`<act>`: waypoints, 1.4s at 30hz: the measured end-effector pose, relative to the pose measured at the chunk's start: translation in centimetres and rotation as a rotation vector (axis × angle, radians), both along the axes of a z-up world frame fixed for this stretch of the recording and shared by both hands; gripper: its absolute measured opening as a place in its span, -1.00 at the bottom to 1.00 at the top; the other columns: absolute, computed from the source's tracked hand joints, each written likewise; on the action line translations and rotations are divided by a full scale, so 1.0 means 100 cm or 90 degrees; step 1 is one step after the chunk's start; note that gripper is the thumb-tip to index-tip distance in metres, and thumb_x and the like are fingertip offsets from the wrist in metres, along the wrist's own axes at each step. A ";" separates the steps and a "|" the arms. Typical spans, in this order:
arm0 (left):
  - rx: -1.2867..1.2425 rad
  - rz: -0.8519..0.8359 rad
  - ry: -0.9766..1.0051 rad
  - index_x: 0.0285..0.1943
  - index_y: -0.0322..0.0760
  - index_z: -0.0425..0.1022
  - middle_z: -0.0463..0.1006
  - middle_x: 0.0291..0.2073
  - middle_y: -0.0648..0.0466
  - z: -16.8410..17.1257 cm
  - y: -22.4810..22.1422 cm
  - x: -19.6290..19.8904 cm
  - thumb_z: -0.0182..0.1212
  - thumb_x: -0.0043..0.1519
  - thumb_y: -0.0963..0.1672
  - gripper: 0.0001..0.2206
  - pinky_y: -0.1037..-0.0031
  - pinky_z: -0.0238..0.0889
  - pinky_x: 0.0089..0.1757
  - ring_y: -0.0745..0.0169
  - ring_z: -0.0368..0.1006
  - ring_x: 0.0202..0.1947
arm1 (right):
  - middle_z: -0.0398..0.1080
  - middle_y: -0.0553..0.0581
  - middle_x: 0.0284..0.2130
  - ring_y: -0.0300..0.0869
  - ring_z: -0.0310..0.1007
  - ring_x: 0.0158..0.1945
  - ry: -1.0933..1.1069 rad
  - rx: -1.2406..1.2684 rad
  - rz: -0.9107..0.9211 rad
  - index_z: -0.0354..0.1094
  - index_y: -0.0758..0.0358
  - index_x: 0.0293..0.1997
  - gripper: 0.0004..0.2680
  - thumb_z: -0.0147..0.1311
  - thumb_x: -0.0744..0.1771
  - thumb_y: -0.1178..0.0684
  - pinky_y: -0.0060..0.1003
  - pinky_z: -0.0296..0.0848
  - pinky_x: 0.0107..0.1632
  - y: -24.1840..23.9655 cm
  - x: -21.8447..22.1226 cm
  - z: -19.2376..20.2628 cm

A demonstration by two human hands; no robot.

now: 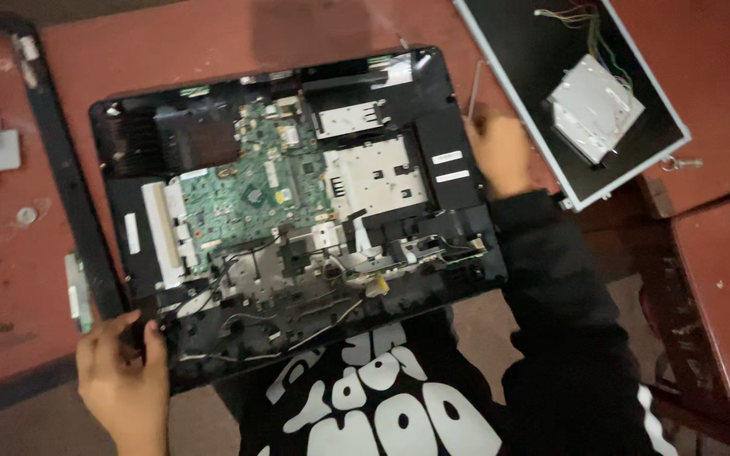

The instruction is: The person disassembles a computer by disconnecting internal cables and removing a hard drive using a screwdriver. They handle the motherboard and set components aside on a desk.

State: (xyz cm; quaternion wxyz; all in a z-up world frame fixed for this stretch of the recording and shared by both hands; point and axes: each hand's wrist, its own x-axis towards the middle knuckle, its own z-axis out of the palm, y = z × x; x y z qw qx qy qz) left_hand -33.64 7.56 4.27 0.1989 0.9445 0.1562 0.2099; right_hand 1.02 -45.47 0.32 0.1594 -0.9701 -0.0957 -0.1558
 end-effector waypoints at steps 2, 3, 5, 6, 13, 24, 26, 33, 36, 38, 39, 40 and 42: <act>0.014 -0.002 -0.022 0.20 -0.37 0.64 0.50 0.00 -0.16 -0.007 -0.002 -0.001 0.40 0.39 -0.27 -0.79 0.17 0.31 -0.08 -0.11 0.43 -0.15 | 0.53 0.35 -0.43 0.30 0.54 -0.30 0.028 0.019 0.006 0.53 0.23 -0.11 -0.80 0.15 0.40 -0.10 0.16 0.34 -0.30 0.003 0.008 -0.003; 0.018 0.025 0.006 0.22 -0.36 0.63 0.45 -0.05 -0.16 -0.011 -0.002 -0.002 0.39 0.43 -0.26 -0.80 0.16 0.31 -0.15 -0.08 0.40 -0.28 | 0.49 0.34 -0.49 0.30 0.51 -0.34 0.031 0.029 -0.013 0.46 0.25 -0.27 -0.76 0.20 0.37 -0.14 0.14 0.31 -0.33 0.001 0.012 -0.005; 0.025 0.051 0.033 0.25 -0.36 0.62 0.40 -0.10 -0.16 -0.017 -0.003 -0.001 0.38 0.48 -0.25 -0.81 0.15 0.30 -0.22 -0.06 0.36 -0.41 | 0.45 0.34 -0.55 0.31 0.49 -0.38 0.033 0.042 -0.034 0.39 0.27 -0.44 -0.69 0.24 0.35 -0.18 0.11 0.27 -0.36 -0.008 0.023 -0.018; 0.014 0.048 -0.006 0.24 -0.36 0.61 0.45 -0.03 -0.17 -0.019 -0.004 0.000 0.35 0.44 -0.27 -0.79 0.12 0.30 -0.15 -0.13 0.40 -0.25 | 0.42 0.36 -0.59 0.32 0.47 -0.40 0.025 -0.003 -0.038 0.39 0.31 -0.53 -0.67 0.27 0.34 -0.14 0.12 0.26 -0.36 -0.014 0.029 -0.029; -0.062 0.075 -0.044 0.21 -0.46 0.60 0.44 -0.07 -0.23 -0.009 -0.018 0.002 0.18 0.43 -0.31 -0.78 0.23 0.39 -0.23 -0.09 0.42 -0.32 | 0.53 0.15 -0.46 0.06 0.56 -0.33 -0.053 0.129 -0.033 0.45 0.19 -0.38 -0.97 0.19 0.26 0.14 -0.06 0.35 -0.26 -0.041 0.022 -0.031; -0.040 0.084 -0.053 0.25 -0.57 0.66 0.55 0.05 -0.32 -0.001 -0.028 -0.001 0.24 0.48 -0.31 -0.79 0.29 0.45 -0.19 -0.10 0.53 -0.12 | 0.48 0.13 -0.56 0.00 0.48 -0.47 -0.061 0.097 0.006 0.41 0.19 -0.51 -0.84 0.33 0.28 0.12 -0.10 0.31 -0.36 -0.025 0.007 -0.008; -0.028 0.062 -0.061 0.26 -0.63 0.65 0.54 0.07 -0.38 -0.012 -0.022 -0.002 0.23 0.52 -0.29 -0.80 0.26 0.45 -0.18 -0.16 0.53 -0.09 | 0.56 0.05 -0.49 -0.16 0.54 -0.45 -0.099 0.148 0.027 0.52 0.18 -0.43 -0.93 0.29 0.27 0.19 -0.22 0.36 -0.33 -0.040 0.003 0.016; -0.113 0.112 0.002 0.24 -0.67 0.63 0.59 -0.14 -0.32 -0.068 0.025 -0.022 0.19 0.69 0.01 -0.53 0.39 0.30 -0.34 -0.04 0.49 -0.29 | 0.35 0.03 -0.42 -0.31 0.43 -0.41 0.086 0.576 -0.107 0.27 0.16 -0.17 -0.91 -0.05 0.41 0.27 -0.44 0.41 -0.37 -0.095 -0.043 0.093; -0.124 0.131 0.000 0.27 -0.67 0.62 0.56 -0.13 -0.29 -0.058 0.012 -0.015 0.26 0.69 -0.04 -0.59 0.35 0.33 -0.33 -0.04 0.51 -0.27 | 0.25 0.05 -0.40 -0.24 0.34 -0.42 0.120 0.584 -0.131 0.07 0.12 -0.12 -0.91 -0.24 0.40 0.26 -0.39 0.28 -0.45 -0.101 -0.071 0.094; -0.068 0.173 0.007 0.24 -0.65 0.64 0.55 -0.12 -0.25 -0.041 -0.003 -0.006 0.27 0.72 -0.05 -0.62 0.29 0.33 -0.36 -0.08 0.51 -0.28 | 0.23 0.08 -0.37 -0.23 0.27 -0.40 0.121 0.570 -0.149 0.03 0.14 -0.08 -0.83 -0.38 0.32 0.29 -0.40 0.26 -0.45 -0.107 -0.089 0.079; -0.048 0.171 0.023 0.24 -0.65 0.66 0.57 -0.17 -0.25 -0.041 0.000 -0.007 0.27 0.70 -0.10 -0.67 0.31 0.32 -0.40 -0.06 0.51 -0.31 | 0.25 0.10 -0.38 -0.24 0.22 -0.46 0.136 0.517 -0.169 0.07 0.19 0.02 -0.76 -0.34 0.30 0.33 -0.37 0.22 -0.46 -0.111 -0.099 0.065; -0.029 0.171 0.034 0.24 -0.65 0.67 0.59 -0.22 -0.26 -0.044 0.001 -0.010 0.28 0.68 -0.15 -0.73 0.32 0.31 -0.44 -0.04 0.51 -0.35 | 0.26 0.13 -0.40 -0.25 0.16 -0.53 0.149 0.464 -0.185 0.12 0.25 0.13 -0.69 -0.31 0.28 0.37 -0.34 0.19 -0.48 -0.115 -0.108 0.052; -0.050 0.175 -0.023 0.23 -0.63 0.64 0.55 -0.15 -0.26 -0.046 -0.009 -0.006 0.30 0.69 -0.09 -0.68 0.32 0.24 -0.39 -0.02 0.44 -0.33 | 0.27 0.09 -0.36 -0.25 0.12 -0.50 0.123 0.362 -0.152 0.20 0.20 0.22 -0.69 -0.19 0.35 0.33 -0.33 0.14 -0.41 -0.111 -0.134 0.037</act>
